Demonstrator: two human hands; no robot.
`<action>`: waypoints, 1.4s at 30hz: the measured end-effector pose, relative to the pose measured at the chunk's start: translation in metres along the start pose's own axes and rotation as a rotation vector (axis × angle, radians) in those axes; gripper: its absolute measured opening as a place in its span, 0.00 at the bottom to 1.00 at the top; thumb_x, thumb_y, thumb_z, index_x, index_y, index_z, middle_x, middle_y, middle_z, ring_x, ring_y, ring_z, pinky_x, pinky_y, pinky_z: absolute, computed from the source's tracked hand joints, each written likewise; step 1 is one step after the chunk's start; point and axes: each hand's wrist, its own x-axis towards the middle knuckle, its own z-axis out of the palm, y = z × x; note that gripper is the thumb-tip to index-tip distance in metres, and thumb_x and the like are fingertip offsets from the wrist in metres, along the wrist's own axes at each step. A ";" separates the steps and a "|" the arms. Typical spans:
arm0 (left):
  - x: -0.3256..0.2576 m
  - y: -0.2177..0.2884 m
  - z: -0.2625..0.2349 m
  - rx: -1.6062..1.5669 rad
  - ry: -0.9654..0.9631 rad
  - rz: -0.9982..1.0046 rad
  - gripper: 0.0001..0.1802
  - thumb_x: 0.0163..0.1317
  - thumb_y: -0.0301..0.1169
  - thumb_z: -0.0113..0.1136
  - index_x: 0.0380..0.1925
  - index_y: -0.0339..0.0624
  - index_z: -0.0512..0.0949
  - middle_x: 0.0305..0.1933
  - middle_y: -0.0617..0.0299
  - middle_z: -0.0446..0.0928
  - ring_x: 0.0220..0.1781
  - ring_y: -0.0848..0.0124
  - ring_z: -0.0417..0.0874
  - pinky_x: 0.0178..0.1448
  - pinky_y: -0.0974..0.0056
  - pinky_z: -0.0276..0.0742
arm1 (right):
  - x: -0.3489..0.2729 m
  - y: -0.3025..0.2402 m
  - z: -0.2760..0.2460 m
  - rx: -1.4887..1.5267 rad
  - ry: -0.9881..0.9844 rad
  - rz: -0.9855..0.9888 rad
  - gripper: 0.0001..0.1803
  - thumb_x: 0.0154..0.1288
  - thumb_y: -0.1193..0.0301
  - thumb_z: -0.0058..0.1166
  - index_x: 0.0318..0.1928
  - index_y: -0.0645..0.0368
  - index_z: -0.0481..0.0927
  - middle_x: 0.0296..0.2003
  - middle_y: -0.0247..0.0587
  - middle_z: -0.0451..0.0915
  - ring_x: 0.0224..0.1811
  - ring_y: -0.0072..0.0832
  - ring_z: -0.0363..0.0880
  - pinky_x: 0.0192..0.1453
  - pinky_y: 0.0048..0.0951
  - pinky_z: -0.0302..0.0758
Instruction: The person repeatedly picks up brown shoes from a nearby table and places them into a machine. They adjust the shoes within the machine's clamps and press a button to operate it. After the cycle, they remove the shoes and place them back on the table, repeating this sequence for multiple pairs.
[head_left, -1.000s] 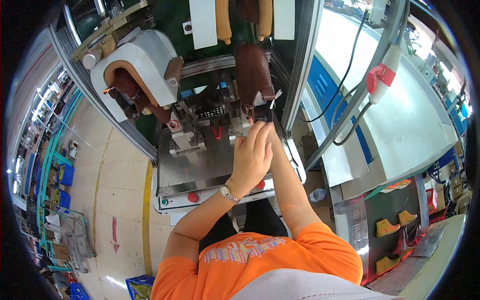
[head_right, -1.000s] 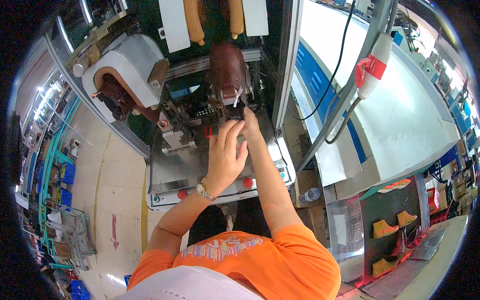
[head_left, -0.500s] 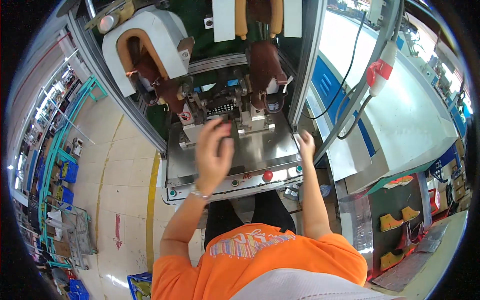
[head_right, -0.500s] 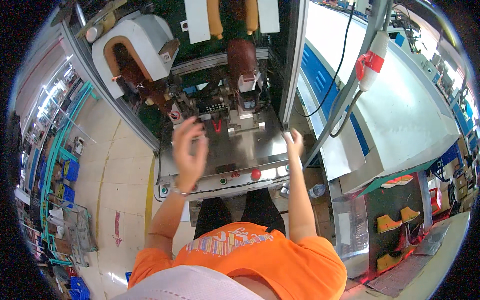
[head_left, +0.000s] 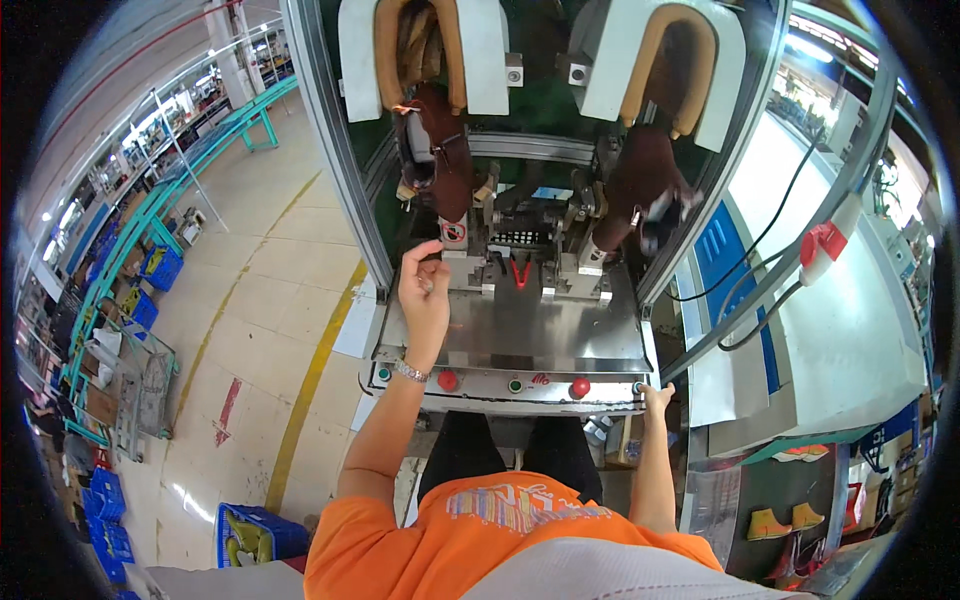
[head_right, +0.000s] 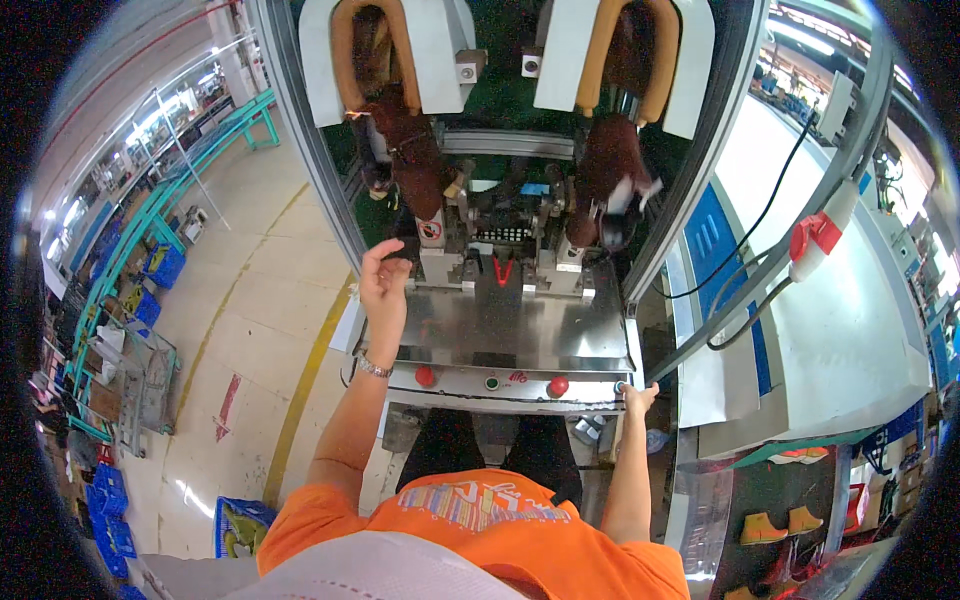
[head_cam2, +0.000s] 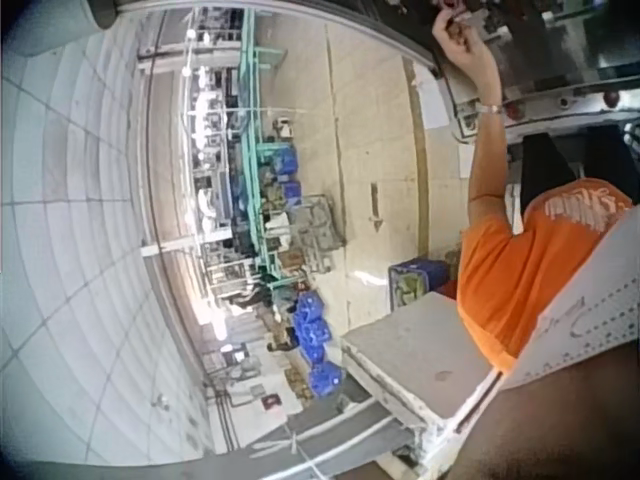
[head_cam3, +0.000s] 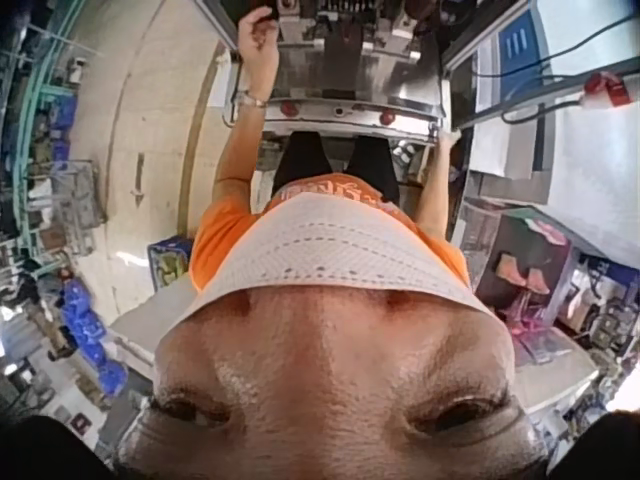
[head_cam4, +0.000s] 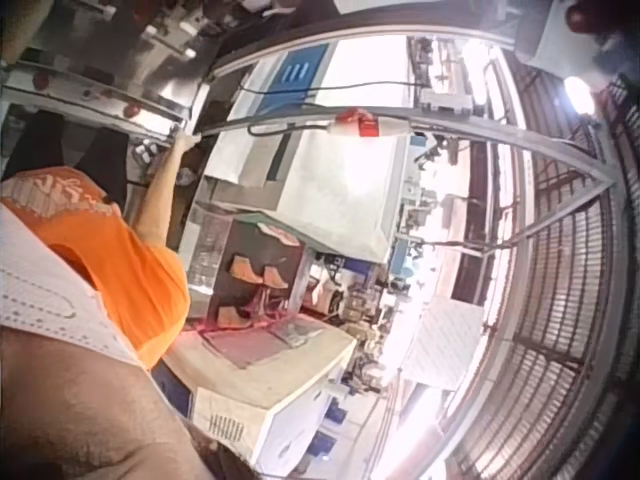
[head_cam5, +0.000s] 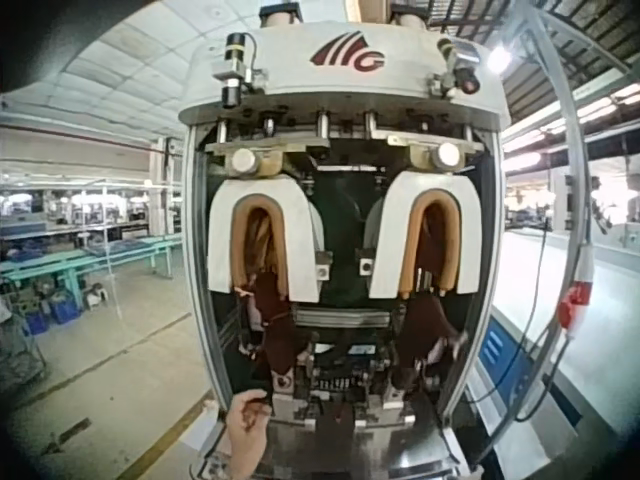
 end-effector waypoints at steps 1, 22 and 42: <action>-0.001 0.001 -0.001 -0.012 -0.008 -0.008 0.13 0.57 0.20 0.52 0.43 0.39 0.70 0.41 0.65 0.73 0.36 0.79 0.73 0.43 0.74 0.70 | -0.011 -0.014 -0.006 -0.191 0.120 -0.058 0.46 0.38 0.77 0.61 0.60 0.66 0.53 0.52 0.56 0.65 0.56 0.46 0.63 0.60 0.39 0.60; -0.044 0.007 -0.056 -0.087 -0.200 -0.122 0.13 0.60 0.23 0.49 0.45 0.39 0.69 0.43 0.59 0.73 0.40 0.77 0.73 0.43 0.73 0.68 | -0.270 -0.535 0.023 0.259 0.081 -1.938 0.05 0.47 0.77 0.52 0.29 0.61 0.74 0.28 0.42 0.72 0.29 0.43 0.75 0.33 0.39 0.72; -0.068 0.045 0.046 -1.246 -0.792 -1.241 0.20 0.62 0.36 0.42 0.53 0.40 0.66 0.55 0.56 0.70 0.58 0.63 0.68 0.62 0.53 0.58 | -0.116 -0.279 -0.157 0.591 -0.835 -1.237 0.09 0.46 0.86 0.53 0.31 0.64 0.78 0.36 0.44 0.78 0.39 0.29 0.75 0.43 0.25 0.72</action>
